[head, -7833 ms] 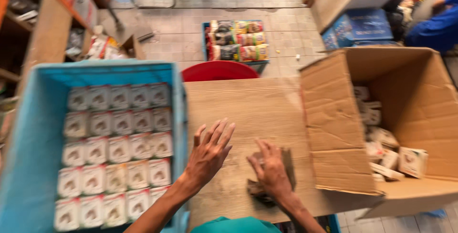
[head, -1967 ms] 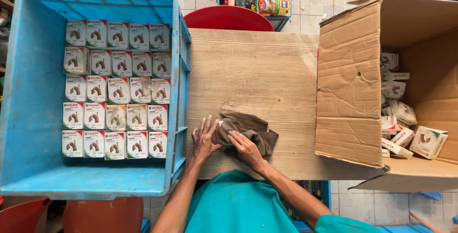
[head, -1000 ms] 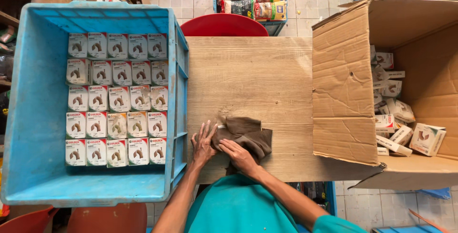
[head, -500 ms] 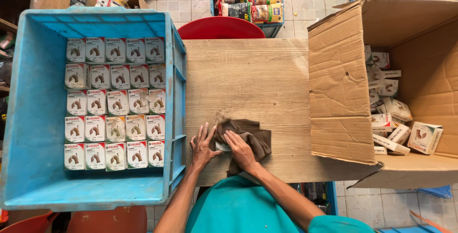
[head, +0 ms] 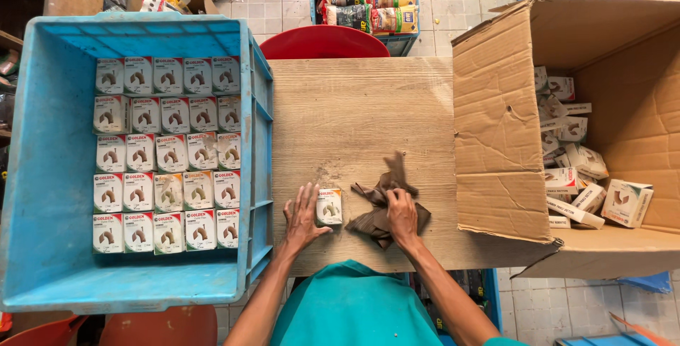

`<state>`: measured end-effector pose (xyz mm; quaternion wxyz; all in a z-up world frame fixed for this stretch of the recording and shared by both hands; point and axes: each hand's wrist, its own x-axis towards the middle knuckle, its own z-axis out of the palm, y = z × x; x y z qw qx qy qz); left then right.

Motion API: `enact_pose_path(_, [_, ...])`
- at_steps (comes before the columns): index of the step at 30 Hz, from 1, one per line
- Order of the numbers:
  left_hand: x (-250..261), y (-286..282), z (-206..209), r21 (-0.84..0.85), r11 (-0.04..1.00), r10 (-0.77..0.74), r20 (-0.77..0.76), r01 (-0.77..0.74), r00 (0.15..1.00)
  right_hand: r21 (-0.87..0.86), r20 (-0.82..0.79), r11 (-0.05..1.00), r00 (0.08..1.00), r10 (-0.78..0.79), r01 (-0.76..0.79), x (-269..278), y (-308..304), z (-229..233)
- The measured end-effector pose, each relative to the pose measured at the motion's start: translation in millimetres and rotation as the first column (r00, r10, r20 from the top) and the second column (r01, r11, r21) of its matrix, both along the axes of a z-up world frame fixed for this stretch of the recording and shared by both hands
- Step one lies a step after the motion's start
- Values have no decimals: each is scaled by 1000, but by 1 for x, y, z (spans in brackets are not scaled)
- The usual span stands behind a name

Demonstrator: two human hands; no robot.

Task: The person wipes small cardboard boxes with a cloth and places them into a larger cardboard box.

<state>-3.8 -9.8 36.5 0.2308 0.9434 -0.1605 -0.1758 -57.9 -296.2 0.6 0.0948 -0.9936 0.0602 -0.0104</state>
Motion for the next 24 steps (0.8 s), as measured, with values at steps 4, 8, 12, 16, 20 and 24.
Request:
enact_pose_path(4, [3,-26,-11,177,969,-181,43,170,983,28,-78,999,997,-23,26,1,-5,-22])
enact_pose_path(8, [11,-42,-29,341,913,-271,101,222,957,92,4,996,1000,-19,19,3,16,4])
enact_pose_path(12, [15,-49,-26,196,962,-213,116,188,970,280,60,959,998,24,-40,2,50,5])
enact_pose_path(16, [18,-56,-9,48,991,-127,70,123,989,534,-48,844,998,-29,51,9,71,32])
enact_pose_path(20, [11,-56,6,-117,990,-77,68,84,995,756,-160,632,984,-73,170,12,77,48])
enact_pose_path(24, [15,-50,15,-177,981,-75,5,75,997,661,-73,744,995,-65,97,15,72,44])
